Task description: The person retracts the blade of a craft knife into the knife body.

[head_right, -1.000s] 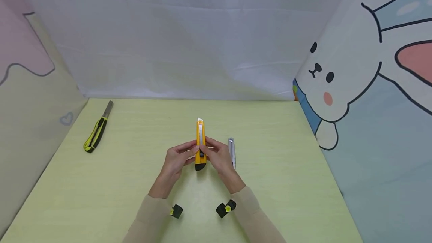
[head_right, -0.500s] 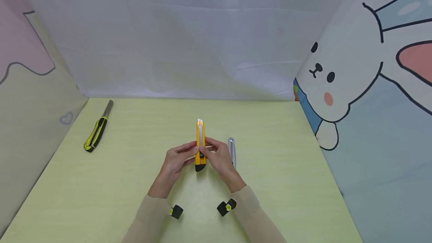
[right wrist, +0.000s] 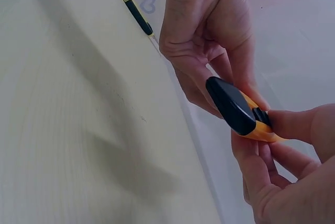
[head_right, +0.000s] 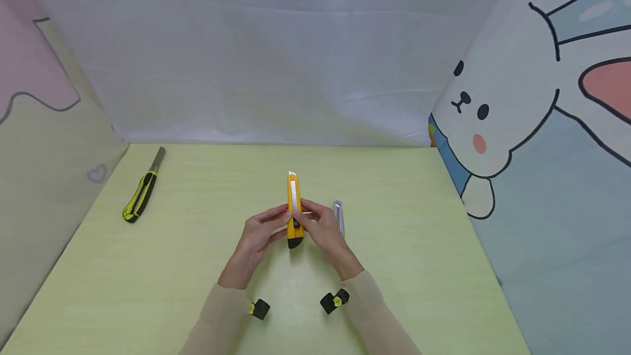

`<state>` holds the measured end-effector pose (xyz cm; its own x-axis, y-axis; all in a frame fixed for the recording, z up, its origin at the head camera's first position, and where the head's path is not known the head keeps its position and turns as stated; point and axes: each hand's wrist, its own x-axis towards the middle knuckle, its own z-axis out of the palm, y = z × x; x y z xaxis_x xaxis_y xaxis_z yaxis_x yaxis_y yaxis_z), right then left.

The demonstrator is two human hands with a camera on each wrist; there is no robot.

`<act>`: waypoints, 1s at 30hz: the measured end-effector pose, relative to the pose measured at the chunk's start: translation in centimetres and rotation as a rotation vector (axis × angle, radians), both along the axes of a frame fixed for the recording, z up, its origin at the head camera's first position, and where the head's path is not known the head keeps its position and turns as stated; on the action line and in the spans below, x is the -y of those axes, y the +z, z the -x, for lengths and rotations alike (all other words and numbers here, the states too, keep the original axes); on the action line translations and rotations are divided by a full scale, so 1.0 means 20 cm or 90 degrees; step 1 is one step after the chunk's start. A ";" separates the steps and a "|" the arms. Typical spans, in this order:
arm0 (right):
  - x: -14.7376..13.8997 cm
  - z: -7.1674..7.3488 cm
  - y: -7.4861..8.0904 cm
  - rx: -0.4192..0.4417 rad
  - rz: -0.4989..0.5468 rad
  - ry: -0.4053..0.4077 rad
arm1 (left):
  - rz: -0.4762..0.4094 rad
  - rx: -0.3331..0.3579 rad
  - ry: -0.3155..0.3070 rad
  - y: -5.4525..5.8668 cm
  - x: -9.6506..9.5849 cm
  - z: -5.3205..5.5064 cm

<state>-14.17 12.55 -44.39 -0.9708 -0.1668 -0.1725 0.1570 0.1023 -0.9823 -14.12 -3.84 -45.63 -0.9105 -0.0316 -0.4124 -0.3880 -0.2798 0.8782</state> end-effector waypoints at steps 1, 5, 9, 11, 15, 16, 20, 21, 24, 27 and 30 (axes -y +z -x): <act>0.00 0.00 0.00 0.003 0.001 -0.002 | -0.002 -0.001 -0.001 0.00 0.00 0.00; 0.00 0.01 0.00 0.010 0.006 -0.024 | 0.005 -0.011 -0.004 0.02 -0.02 0.00; 0.01 0.01 0.00 0.013 0.006 -0.048 | 0.012 -0.013 -0.002 0.02 -0.03 0.00; 0.01 0.01 0.00 0.016 0.002 -0.054 | 0.016 -0.011 -0.001 0.02 -0.03 0.00; 0.02 0.00 -0.01 0.020 -0.003 -0.051 | 0.022 -0.009 0.001 0.01 -0.03 -0.01; 0.02 0.00 -0.01 0.019 -0.002 -0.047 | 0.023 -0.009 0.002 0.01 -0.03 -0.01; 0.02 0.00 -0.02 0.011 0.005 -0.034 | 0.028 -0.017 -0.001 0.01 -0.02 -0.01; 0.02 0.00 -0.02 0.009 0.008 -0.032 | 0.029 -0.019 -0.003 0.01 -0.01 -0.01; 0.01 -0.01 -0.03 -0.008 0.013 -0.020 | 0.026 -0.022 -0.003 0.01 -0.01 -0.01; 0.01 -0.01 -0.03 -0.020 0.018 -0.004 | 0.022 -0.020 0.003 0.01 -0.01 -0.01; 0.01 -0.01 -0.03 -0.027 0.015 0.004 | 0.020 -0.017 0.002 0.01 -0.01 -0.01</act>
